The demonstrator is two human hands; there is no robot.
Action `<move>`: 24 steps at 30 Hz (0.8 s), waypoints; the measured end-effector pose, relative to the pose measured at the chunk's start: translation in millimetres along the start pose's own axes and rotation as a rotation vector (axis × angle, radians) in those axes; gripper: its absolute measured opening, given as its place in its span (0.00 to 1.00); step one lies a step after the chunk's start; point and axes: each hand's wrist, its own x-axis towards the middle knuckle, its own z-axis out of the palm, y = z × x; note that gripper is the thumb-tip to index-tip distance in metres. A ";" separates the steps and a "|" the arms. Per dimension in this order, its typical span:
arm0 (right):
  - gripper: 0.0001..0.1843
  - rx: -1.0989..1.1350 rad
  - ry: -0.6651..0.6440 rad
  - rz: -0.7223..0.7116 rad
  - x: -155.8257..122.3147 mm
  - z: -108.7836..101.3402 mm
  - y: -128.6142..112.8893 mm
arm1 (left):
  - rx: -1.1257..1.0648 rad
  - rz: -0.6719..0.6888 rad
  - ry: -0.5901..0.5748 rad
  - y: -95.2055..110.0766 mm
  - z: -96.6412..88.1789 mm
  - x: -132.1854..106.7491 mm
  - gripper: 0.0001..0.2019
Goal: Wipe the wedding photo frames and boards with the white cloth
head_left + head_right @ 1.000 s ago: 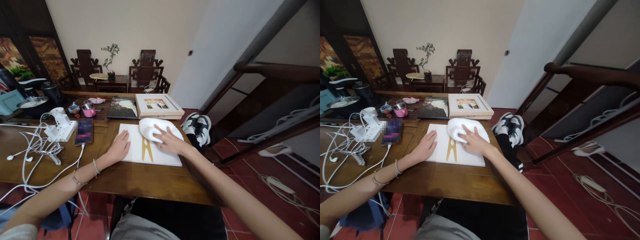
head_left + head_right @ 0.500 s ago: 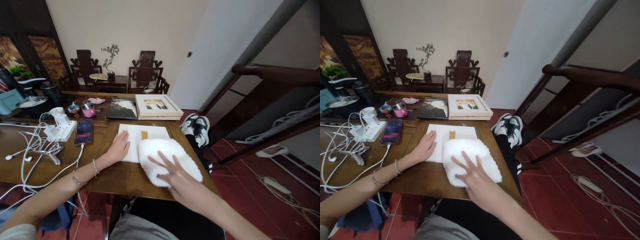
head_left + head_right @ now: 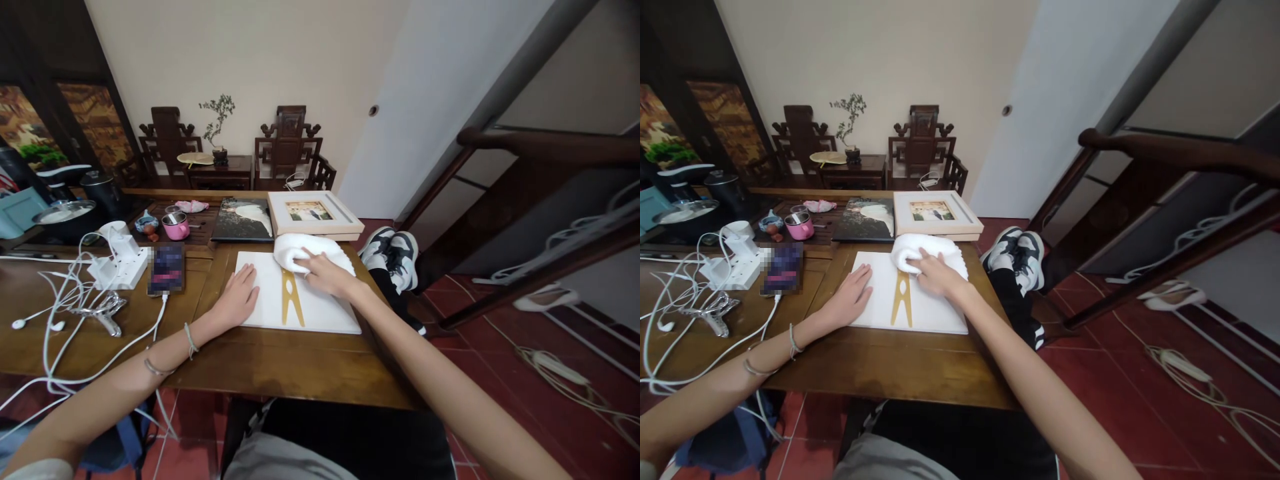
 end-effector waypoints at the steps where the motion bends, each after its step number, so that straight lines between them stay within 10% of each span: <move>1: 0.34 -0.001 -0.002 -0.001 -1.5 0.2 -0.9 | -0.004 0.002 0.007 -0.7 0.8 0.1 0.25; 13: 0.34 0.092 -0.301 -0.039 -133.6 -7.1 -83.6 | 0.005 0.011 0.040 -2.7 6.1 -0.4 0.24; 24: 0.30 -0.130 0.053 0.119 2.8 10.2 -47.1 | -0.056 0.028 0.039 -6.7 6.6 1.9 0.24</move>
